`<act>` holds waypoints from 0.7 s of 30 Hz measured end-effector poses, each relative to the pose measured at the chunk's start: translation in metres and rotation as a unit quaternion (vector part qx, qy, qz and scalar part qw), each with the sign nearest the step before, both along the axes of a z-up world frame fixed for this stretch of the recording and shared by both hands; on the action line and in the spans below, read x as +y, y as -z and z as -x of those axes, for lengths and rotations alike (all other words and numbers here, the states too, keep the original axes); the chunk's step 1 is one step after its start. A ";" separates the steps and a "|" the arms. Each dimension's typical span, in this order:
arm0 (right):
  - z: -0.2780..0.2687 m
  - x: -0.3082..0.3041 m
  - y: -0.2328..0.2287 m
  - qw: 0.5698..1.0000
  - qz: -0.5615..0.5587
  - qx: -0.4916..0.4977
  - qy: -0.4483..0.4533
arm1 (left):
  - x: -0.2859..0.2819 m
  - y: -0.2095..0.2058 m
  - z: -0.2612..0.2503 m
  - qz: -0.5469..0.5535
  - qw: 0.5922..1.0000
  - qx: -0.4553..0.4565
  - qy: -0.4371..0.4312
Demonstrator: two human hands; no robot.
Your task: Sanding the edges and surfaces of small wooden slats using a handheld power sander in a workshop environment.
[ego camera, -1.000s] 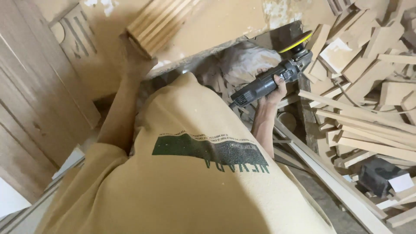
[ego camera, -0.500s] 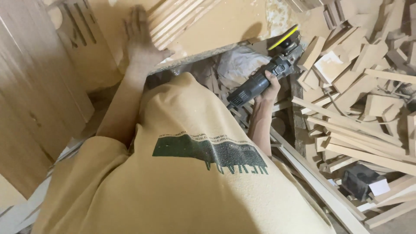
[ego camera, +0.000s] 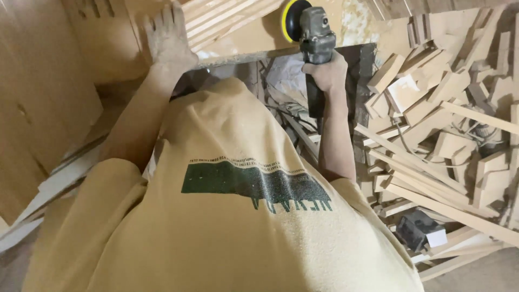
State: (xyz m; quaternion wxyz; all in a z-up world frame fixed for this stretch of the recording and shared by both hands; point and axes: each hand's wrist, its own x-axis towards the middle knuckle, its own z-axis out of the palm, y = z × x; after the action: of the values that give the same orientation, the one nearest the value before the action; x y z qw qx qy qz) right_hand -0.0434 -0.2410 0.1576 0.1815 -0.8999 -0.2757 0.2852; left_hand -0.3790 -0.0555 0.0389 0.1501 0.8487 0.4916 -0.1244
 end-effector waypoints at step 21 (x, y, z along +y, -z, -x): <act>-0.062 0.094 -0.010 0.976 0.095 -0.070 -0.183 | 0.000 0.007 -0.006 -0.027 0.999 -0.029 -0.036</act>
State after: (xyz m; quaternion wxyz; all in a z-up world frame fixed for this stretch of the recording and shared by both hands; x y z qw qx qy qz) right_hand 0.0186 -0.1471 0.1673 0.0205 -0.8648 -0.4197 0.2747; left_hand -0.3734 -0.0554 0.0321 0.1455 0.8376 0.5204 -0.0805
